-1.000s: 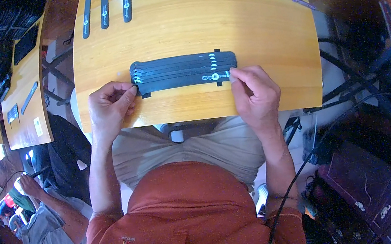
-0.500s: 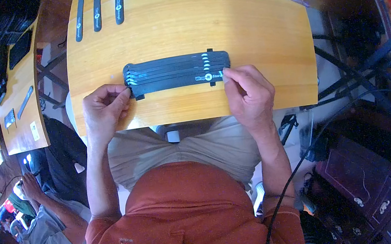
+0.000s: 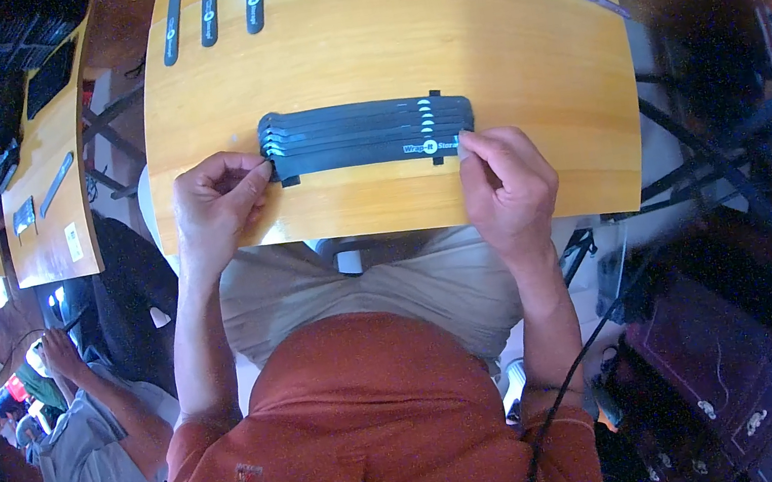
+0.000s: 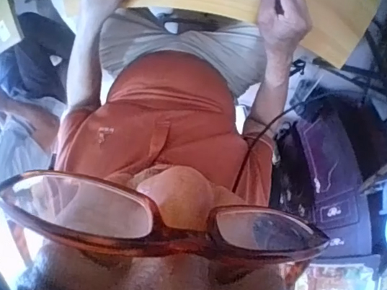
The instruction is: Aligning and stacking black watch bands onto a workbench in a manufacturing environment.
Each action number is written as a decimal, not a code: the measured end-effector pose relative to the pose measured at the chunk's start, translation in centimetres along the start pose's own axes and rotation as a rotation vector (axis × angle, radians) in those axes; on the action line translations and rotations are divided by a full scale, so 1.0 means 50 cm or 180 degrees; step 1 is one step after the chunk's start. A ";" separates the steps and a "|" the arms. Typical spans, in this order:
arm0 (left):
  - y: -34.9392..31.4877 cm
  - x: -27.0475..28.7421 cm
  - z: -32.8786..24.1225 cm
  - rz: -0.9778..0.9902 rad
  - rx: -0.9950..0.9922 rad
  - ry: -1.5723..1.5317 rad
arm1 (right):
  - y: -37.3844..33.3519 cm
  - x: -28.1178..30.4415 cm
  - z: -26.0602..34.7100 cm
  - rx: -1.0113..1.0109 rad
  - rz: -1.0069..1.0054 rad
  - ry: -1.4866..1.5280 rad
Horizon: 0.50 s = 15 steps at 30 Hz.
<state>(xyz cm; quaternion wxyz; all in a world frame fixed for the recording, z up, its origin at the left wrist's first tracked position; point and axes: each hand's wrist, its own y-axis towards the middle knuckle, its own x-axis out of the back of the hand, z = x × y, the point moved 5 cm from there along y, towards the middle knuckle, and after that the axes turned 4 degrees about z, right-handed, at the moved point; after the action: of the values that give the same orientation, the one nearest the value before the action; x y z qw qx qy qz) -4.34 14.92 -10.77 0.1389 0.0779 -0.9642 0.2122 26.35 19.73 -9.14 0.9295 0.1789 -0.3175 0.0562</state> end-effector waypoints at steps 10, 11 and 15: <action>0.000 0.001 0.000 -0.0001 -0.0017 -0.0070 | 0.000 -0.001 0.001 -0.0006 0.0000 -0.0063; 0.000 0.001 0.000 0.0016 -0.0068 -0.0087 | 0.001 -0.001 0.003 0.0009 0.0006 -0.0119; 0.002 0.000 0.006 0.0026 -0.0071 -0.0130 | -0.001 -0.002 0.000 0.0031 0.0000 -0.0106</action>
<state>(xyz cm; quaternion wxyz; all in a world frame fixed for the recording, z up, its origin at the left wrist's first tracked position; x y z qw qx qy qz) -4.43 14.87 -11.06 0.1192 0.0768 -0.9694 0.2003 26.27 19.70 -9.20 0.9233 0.1843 -0.3326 0.0548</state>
